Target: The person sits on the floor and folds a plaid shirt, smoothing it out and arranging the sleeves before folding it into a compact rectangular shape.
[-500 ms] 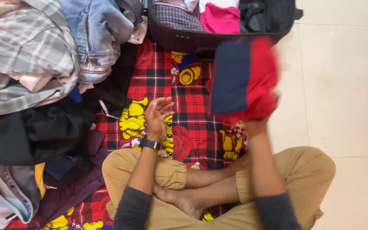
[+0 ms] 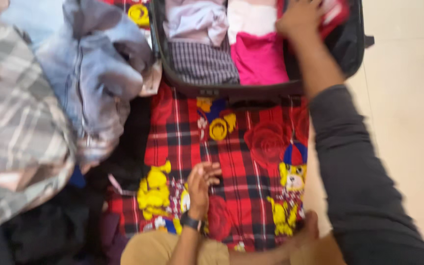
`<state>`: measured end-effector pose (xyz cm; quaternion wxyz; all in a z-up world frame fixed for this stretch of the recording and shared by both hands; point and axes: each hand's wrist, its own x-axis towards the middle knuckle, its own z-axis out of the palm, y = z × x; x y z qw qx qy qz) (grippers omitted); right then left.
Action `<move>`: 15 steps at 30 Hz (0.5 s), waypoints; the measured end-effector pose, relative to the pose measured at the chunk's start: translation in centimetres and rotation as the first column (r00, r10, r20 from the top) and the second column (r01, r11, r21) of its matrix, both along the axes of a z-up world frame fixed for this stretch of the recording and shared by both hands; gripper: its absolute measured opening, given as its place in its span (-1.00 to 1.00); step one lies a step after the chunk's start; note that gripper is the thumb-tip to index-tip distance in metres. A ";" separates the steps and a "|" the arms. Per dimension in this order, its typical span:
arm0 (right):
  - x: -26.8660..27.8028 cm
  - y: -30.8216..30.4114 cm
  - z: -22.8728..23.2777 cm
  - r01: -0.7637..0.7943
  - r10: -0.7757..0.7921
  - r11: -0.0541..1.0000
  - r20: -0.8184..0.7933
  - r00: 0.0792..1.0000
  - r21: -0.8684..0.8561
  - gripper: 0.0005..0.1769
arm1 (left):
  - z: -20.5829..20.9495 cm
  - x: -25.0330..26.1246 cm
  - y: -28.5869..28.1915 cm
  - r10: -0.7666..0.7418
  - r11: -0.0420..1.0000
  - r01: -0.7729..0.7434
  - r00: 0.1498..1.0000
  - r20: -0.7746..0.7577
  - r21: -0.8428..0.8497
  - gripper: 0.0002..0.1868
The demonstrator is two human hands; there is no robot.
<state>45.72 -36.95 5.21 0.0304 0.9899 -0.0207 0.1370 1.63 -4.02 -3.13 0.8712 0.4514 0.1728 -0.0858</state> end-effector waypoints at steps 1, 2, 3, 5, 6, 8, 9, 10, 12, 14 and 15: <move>0.8 1.1 0.1 0.008 -0.008 1.000 0.009 1.000 0.005 -0.16 | 0.1 -0.2 0.0 0.012 1.000 -0.012 0.999 -0.043 0.012 -0.61; 1.0 2.8 -0.2 0.158 -0.143 0.987 -0.271 0.952 0.033 -0.06 | 0.0 0.1 0.3 0.038 0.999 -0.035 0.995 -0.090 0.032 -0.64; 1.4 4.1 -0.5 0.311 -0.254 0.950 -0.527 0.811 0.020 0.07 | -0.5 1.2 0.6 0.042 0.998 -0.038 0.996 -0.085 0.044 -0.64; 2.5 3.7 -1.3 0.274 -0.199 0.959 -0.531 0.824 0.066 0.10 | -1.0 0.4 0.4 0.023 0.999 -0.027 0.992 -0.124 -0.034 -0.67; 3.1 2.6 -1.5 0.244 -0.157 0.963 -0.506 0.848 0.110 0.13 | -1.4 0.2 0.1 0.027 0.999 -0.032 0.990 -0.138 -0.041 -0.67; 2.7 0.6 -2.4 0.231 -0.155 0.969 -0.525 0.837 0.084 0.11 | -2.0 0.4 -0.1 0.002 1.000 -0.003 0.992 -0.123 -0.011 -0.71; 2.2 -0.2 -2.6 0.190 -0.142 0.981 -0.531 0.836 0.036 0.10 | -2.2 0.3 -0.3 0.002 1.000 -0.004 0.992 -0.124 -0.015 -0.71; 1.7 -0.5 -3.2 0.119 -0.121 0.992 -0.539 0.833 -0.039 0.08 | -2.3 0.1 -0.2 0.000 1.000 0.000 0.993 -0.120 -0.002 -0.71; 0.3 -1.4 -4.9 -0.026 -0.092 0.977 -0.526 0.846 -0.213 0.04 | -2.5 -0.3 -0.3 0.000 1.000 0.002 0.993 -0.121 0.011 -0.72; 0.0 -2.4 -7.8 -0.139 -0.021 0.905 -0.371 0.929 -0.401 0.01 | -2.7 -0.3 -0.2 -0.025 0.998 0.031 0.995 -0.098 0.053 -0.73; 0.5 -3.4 -9.0 -0.163 0.050 0.857 -0.237 0.970 -0.488 0.01 | -2.6 -0.5 -0.1 -0.027 0.998 0.033 0.995 -0.098 0.057 -0.73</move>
